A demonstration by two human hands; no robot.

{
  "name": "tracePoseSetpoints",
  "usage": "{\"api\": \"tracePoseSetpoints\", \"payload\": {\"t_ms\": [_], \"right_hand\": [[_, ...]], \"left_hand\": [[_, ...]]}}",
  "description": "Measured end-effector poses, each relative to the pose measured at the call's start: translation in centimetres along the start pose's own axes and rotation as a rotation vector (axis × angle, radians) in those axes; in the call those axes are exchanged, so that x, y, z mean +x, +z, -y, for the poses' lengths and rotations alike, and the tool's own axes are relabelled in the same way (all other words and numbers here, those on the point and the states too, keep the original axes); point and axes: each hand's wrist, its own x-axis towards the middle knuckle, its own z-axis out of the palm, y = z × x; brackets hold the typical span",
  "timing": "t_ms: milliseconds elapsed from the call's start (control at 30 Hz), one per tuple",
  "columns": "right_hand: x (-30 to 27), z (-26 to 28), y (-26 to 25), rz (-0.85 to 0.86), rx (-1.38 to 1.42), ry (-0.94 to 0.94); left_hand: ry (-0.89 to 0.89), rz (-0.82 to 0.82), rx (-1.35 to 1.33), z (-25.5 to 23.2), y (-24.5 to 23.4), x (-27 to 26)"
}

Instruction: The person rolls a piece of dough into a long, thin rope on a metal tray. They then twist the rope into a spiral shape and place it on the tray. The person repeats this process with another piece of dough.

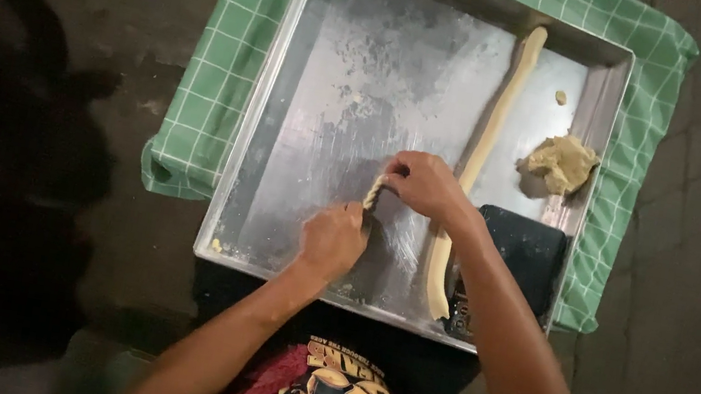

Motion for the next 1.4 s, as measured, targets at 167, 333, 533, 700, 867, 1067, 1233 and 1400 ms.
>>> {"api": "tracePoseSetpoints", "payload": {"t_ms": [167,333,533,700,867,1067,1233,1400], "right_hand": [[0.8,2.2,-1.0,0.042,0.1,-0.006],[5.9,3.8,-0.4,0.011,0.162,-0.03],[14.3,7.3,0.8,-0.011,0.271,-0.1],[19.1,9.5,1.7,-0.039,0.304,-0.158],[22.5,8.5,2.5,-0.1,0.246,-0.239],[24.3,6.9,4.2,-0.175,0.15,-0.269],[23.7,8.2,3.7,-0.158,0.13,-0.259],[24.3,7.2,4.7,-0.229,0.089,-0.303]], "left_hand": [[-0.022,-0.166,-0.118,2.0,1.4,0.5],[-0.124,-0.409,0.058,3.1,-5.6,2.4],[-0.182,-0.734,0.377,7.8,-9.2,7.2],[-0.228,-0.777,0.415,10.4,-9.3,10.3],[-0.243,-0.734,0.393,12.0,-7.4,12.6],[-0.257,-0.636,0.362,12.7,-6.2,12.5],[-0.254,-0.662,0.358,13.0,-6.3,12.5],[-0.253,-0.635,0.327,13.1,-6.7,12.4]]}}
